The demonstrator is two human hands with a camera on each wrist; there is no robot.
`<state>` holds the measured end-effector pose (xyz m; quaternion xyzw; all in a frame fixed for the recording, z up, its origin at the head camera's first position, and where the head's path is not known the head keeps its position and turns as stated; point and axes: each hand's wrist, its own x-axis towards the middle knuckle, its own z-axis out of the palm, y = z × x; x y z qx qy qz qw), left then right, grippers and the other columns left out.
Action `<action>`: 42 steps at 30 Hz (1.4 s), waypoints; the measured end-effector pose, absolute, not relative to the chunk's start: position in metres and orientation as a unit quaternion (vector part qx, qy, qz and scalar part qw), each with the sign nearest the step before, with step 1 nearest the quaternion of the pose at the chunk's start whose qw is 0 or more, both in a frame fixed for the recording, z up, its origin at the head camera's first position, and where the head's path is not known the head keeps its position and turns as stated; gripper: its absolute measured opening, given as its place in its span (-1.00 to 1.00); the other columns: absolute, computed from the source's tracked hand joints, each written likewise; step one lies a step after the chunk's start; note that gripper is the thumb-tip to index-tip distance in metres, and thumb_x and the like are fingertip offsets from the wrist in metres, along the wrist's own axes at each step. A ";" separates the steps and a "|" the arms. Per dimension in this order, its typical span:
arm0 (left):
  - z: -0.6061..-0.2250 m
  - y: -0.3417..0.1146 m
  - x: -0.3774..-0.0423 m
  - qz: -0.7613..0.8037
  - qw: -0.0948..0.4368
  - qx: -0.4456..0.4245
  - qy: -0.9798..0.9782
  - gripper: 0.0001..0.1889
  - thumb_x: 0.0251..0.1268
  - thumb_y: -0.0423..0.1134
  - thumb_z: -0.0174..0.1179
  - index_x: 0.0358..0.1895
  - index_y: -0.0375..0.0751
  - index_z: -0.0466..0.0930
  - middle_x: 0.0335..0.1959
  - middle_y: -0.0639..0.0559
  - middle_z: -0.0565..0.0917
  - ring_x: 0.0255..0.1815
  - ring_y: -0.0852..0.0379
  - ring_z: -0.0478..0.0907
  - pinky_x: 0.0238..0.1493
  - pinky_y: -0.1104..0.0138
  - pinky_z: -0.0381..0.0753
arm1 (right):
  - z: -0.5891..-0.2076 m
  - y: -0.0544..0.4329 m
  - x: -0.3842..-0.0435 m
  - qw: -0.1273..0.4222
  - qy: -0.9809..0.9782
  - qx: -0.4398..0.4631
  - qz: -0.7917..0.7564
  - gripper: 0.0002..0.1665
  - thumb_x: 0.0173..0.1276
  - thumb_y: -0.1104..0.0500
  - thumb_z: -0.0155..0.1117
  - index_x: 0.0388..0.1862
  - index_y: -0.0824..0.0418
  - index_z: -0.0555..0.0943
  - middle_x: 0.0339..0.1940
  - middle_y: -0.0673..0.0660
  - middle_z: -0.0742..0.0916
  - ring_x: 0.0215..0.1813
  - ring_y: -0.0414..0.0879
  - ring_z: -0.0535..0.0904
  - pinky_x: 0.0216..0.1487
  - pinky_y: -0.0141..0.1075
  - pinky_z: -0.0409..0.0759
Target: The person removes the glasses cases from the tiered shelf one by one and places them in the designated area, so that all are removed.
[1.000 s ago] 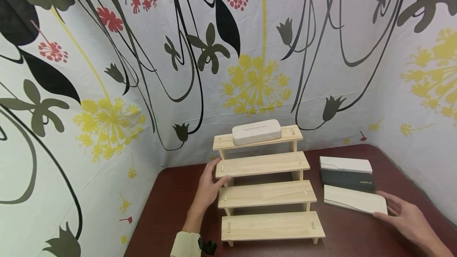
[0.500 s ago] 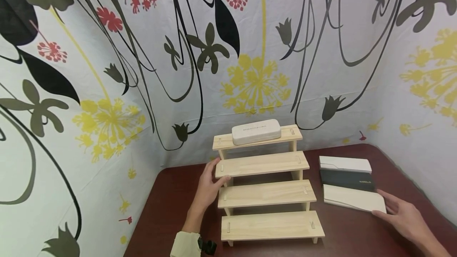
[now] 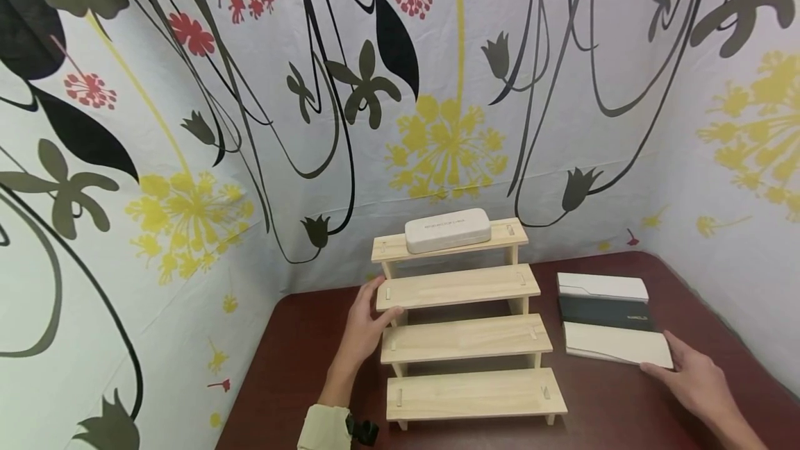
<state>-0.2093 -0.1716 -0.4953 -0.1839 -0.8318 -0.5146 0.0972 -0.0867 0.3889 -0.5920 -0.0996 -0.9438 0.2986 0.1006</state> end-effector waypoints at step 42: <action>-0.495 -0.172 -0.209 -0.511 0.100 -0.193 -0.831 -0.15 0.41 -0.10 0.48 0.63 -0.30 0.26 0.58 -0.18 0.35 0.61 -0.18 0.24 0.53 -0.20 0.25 | -0.592 0.389 -0.093 0.144 -0.917 -0.167 0.332 -0.37 0.51 0.24 0.34 0.38 0.62 0.44 0.11 0.55 0.65 0.25 0.65 0.45 0.31 0.52 0.12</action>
